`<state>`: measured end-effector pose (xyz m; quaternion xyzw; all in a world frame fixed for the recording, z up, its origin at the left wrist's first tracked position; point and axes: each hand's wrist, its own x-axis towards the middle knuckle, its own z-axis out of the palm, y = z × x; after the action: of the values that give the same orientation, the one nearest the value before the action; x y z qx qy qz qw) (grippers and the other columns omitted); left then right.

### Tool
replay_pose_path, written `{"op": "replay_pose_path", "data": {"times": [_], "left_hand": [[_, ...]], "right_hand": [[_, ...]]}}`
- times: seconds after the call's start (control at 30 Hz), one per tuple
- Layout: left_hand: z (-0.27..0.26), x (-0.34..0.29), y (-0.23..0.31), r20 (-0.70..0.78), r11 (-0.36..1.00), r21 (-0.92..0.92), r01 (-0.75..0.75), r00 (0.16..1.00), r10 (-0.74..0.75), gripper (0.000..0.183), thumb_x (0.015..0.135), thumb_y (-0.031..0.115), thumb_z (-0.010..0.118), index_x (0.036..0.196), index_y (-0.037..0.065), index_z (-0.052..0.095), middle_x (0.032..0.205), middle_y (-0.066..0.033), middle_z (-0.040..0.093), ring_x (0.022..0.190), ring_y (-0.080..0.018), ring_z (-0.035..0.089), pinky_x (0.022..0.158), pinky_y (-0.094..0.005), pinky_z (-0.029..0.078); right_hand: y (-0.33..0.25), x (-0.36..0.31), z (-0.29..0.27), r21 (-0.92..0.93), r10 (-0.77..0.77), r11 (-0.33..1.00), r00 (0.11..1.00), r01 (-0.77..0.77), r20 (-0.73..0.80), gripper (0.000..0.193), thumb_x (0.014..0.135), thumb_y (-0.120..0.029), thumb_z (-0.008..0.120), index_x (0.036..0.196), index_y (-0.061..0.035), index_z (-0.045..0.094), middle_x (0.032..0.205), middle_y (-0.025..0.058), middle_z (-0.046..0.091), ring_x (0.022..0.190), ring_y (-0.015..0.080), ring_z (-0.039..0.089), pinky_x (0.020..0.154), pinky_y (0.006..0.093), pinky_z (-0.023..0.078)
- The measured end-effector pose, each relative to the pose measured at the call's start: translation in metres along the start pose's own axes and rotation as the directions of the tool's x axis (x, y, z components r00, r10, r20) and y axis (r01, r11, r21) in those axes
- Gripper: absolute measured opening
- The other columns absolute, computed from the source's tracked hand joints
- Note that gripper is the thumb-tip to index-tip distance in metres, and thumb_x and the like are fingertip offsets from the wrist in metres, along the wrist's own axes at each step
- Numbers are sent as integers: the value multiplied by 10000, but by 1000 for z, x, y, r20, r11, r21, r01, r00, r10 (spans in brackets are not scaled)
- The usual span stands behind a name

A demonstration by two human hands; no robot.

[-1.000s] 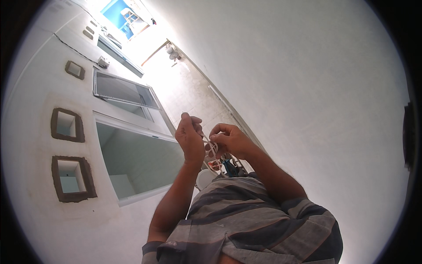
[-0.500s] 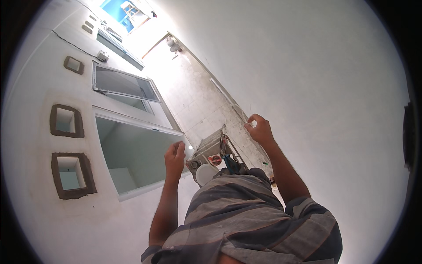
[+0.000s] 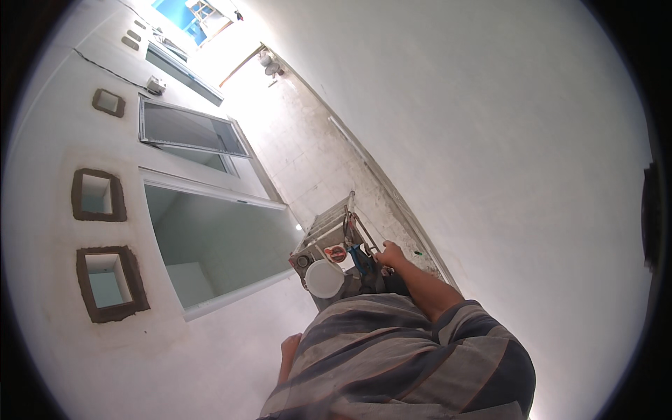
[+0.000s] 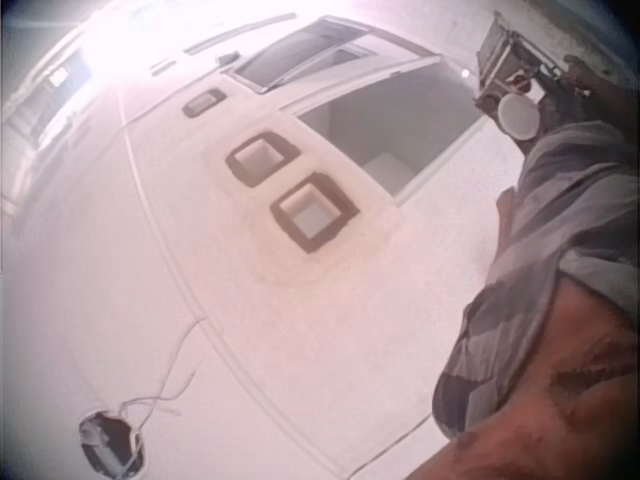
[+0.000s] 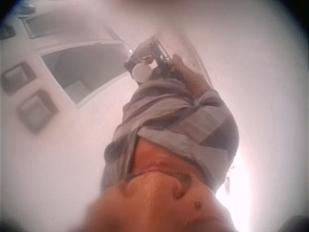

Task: The person strips insulation from several ceiling wires using pliers and a utility knife, then twists and prepares the exposed conductors. The person works from a ladder in a narrow corridor, handling blue, black, and white wires and a white plastic fitting.

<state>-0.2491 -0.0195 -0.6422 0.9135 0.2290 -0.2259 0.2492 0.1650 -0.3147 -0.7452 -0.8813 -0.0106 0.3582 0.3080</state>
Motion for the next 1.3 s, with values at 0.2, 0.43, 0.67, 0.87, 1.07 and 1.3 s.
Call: {"op": "replay_pose_path", "data": {"times": [0.2,0.43,0.67,0.87,1.07,1.3], "left_hand": [[40,-72,-59,-17,980,196,42,999,-39,257,984,336,517,1068,157,682,985,-128,731,928,-327,703,775,-450,550],[48,-101,-29,51,836,-273,477,874,-482,364,1026,393,498,1114,154,758,1024,-118,752,941,-259,716,847,-383,546],[13,-102,-11,59,702,-464,541,809,-585,374,1013,359,562,1108,53,754,1013,-97,761,937,-207,712,864,-333,540],[-78,-54,83,206,413,-734,539,756,-621,312,984,246,628,1180,7,675,1000,-121,720,934,-255,704,814,-370,561],[-98,-29,81,286,344,-731,589,723,-629,273,971,204,641,1167,14,643,999,-102,688,906,-231,691,754,-378,569],[-97,-17,-11,249,732,-572,369,929,-273,246,900,252,633,1086,98,680,1004,-52,674,1019,-244,645,831,-393,531]], "right_hand": [[-21,-10,52,-114,17,993,960,16,278,751,787,-267,687,1374,100,396,1299,335,597,1208,433,616,1040,465,499],[-32,-9,46,-183,-18,981,976,58,216,435,821,-194,621,1167,70,607,1126,303,685,1075,432,676,947,500,539],[-31,-15,52,-185,-153,968,982,171,109,240,918,-130,527,972,2,720,1032,246,721,983,392,714,859,494,575],[-38,-14,45,-207,-151,964,984,169,98,264,928,-118,504,999,20,718,1013,258,722,958,398,720,847,500,578],[-26,-5,60,-247,-169,952,983,182,72,277,942,-132,501,1010,21,723,1012,249,720,953,385,724,820,492,586],[-34,-18,59,-235,-28,971,1000,31,14,280,945,-151,517,1069,-8,723,1091,223,712,1026,374,710,869,472,578]]}}
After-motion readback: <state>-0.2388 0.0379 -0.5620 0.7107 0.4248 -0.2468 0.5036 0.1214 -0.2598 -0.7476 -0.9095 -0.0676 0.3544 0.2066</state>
